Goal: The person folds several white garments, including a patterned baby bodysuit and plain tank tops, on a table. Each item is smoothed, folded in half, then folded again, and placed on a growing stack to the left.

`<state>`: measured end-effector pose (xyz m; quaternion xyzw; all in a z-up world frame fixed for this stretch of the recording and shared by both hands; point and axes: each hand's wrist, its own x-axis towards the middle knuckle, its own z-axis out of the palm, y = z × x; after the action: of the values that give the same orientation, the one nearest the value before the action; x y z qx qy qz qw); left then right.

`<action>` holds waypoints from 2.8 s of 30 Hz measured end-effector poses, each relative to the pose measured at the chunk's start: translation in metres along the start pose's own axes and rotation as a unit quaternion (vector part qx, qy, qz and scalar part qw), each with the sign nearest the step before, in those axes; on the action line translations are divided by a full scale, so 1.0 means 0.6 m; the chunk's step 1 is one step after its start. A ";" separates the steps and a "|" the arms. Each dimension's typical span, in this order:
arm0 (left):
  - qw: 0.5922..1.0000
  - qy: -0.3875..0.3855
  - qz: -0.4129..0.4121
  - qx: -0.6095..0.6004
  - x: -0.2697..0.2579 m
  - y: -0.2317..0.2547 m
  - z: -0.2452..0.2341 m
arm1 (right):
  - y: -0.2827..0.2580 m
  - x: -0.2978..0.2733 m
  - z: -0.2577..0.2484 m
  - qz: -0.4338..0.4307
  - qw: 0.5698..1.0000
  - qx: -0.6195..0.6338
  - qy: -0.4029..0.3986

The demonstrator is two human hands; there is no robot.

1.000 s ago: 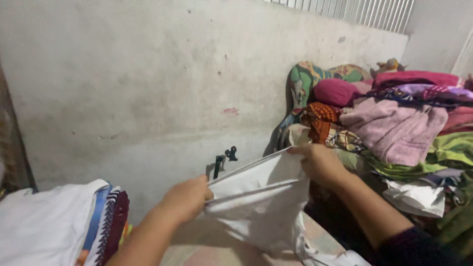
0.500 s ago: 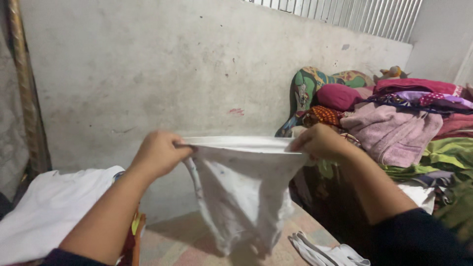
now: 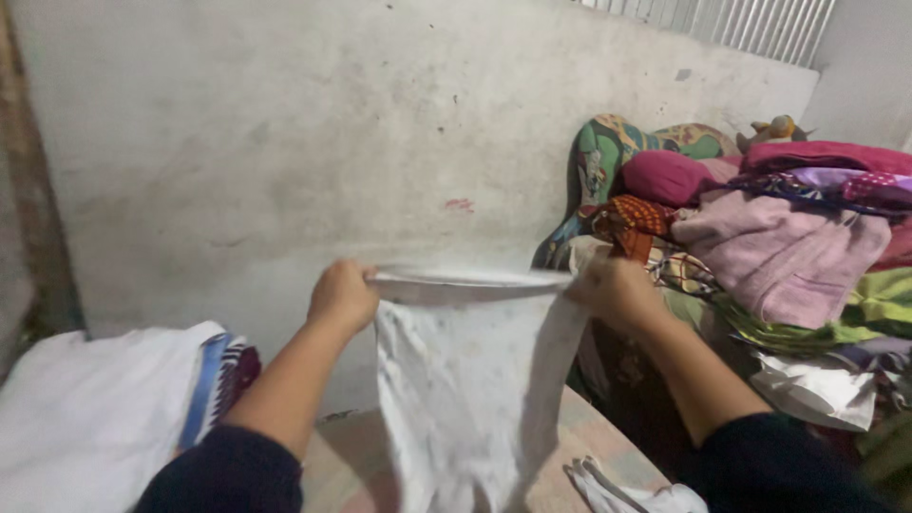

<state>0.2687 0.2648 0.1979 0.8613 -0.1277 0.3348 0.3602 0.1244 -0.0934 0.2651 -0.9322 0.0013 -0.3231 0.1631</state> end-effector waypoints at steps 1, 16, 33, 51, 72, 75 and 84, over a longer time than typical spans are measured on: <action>0.999 0.028 -0.006 -0.013 0.017 0.013 0.009 | 0.006 0.008 -0.006 0.052 0.998 0.012 0.035; 0.922 -0.293 -0.059 -0.245 -0.326 -0.217 0.136 | 0.151 -0.331 0.252 0.242 0.835 0.258 -0.422; 0.908 -0.354 -0.167 0.151 -0.283 -0.169 0.223 | 0.155 -0.234 0.389 0.432 0.850 0.016 -0.303; 0.934 -0.330 -0.139 -0.007 -0.255 -0.211 0.280 | 0.146 -0.251 0.433 0.383 0.900 0.121 -0.170; 0.955 -0.270 -0.037 0.121 -0.272 -0.122 0.305 | 0.050 -0.220 0.468 0.228 0.953 0.045 -0.193; 0.956 -0.241 -0.124 0.117 -0.231 -0.136 0.344 | 0.090 -0.156 0.486 0.322 0.939 0.086 -0.087; 0.884 -0.378 -0.263 0.076 -0.157 -0.197 0.471 | 0.187 -0.078 0.559 0.376 0.903 0.038 -0.206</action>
<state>0.3903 0.1468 -0.0742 0.9492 0.0032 -0.1147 0.2929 0.3013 -0.0928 -0.0450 -0.9013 0.3057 -0.0385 0.3044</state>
